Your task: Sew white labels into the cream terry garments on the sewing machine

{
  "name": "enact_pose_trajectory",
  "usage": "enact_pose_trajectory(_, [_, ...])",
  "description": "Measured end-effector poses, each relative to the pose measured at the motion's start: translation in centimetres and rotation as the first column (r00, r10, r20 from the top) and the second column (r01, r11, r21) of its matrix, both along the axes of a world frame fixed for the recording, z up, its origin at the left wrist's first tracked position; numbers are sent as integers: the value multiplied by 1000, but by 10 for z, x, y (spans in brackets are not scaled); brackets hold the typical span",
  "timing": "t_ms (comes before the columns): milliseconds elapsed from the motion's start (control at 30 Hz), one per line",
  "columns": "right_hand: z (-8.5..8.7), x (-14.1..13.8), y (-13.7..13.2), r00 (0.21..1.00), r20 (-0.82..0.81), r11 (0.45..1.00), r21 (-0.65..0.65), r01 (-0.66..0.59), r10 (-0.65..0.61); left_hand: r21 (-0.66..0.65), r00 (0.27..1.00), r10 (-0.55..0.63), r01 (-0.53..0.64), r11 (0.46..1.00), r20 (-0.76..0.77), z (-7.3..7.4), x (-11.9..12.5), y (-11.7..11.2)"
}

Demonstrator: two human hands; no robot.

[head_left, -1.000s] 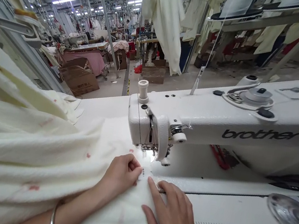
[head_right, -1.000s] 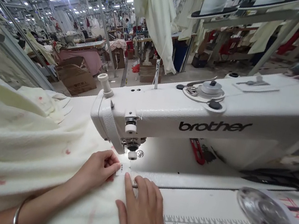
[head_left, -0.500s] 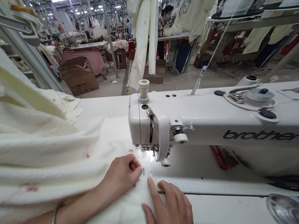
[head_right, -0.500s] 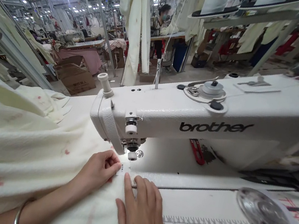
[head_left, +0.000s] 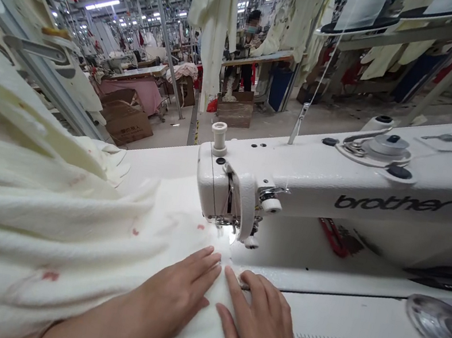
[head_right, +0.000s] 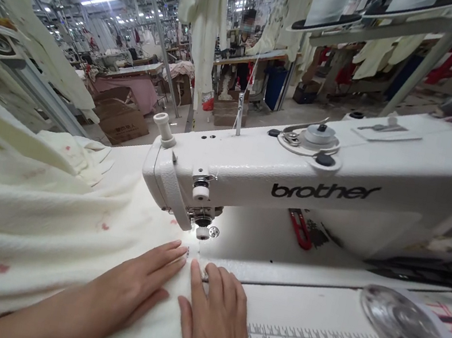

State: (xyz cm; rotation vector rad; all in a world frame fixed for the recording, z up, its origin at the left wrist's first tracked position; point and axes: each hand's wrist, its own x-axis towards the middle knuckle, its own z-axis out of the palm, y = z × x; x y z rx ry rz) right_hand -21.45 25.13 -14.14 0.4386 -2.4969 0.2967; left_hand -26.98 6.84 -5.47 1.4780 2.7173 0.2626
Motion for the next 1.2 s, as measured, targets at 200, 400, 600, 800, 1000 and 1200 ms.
enact_pose_trajectory(200, [-2, 0, 1, 1000, 9, 1000, 7, -1, 1, -76, 996, -76, 73, 994, -38, -15, -10, -7])
enact_pose_trajectory(400, [-3, 0, 1, 1000, 17, 1000, 4, -12, 12, -77, 998, -63, 60, 995, -29, -17, -7, -8])
enact_pose_trajectory(600, [-1, 0, 2, 999, 41, 1000, 7, -6, 6, -55, 998, -47, 45, 998, -38, -20, -8, -7])
enact_pose_trajectory(800, [-4, 0, 1, 1000, 27, 1000, 3, -7, 7, -68, 996, -70, 66, 996, -58, -17, -8, -6])
enact_pose_trajectory(1000, [10, -4, 12, 998, 53, 991, -132, -29, 36, -50, 996, -53, 50, 998, -73, -20, -7, -7])
enact_pose_trajectory(1200, [31, -73, 37, 996, 67, 998, 32, -56, 53, -97, 995, -68, 60, 993, -78, -19, -10, -9])
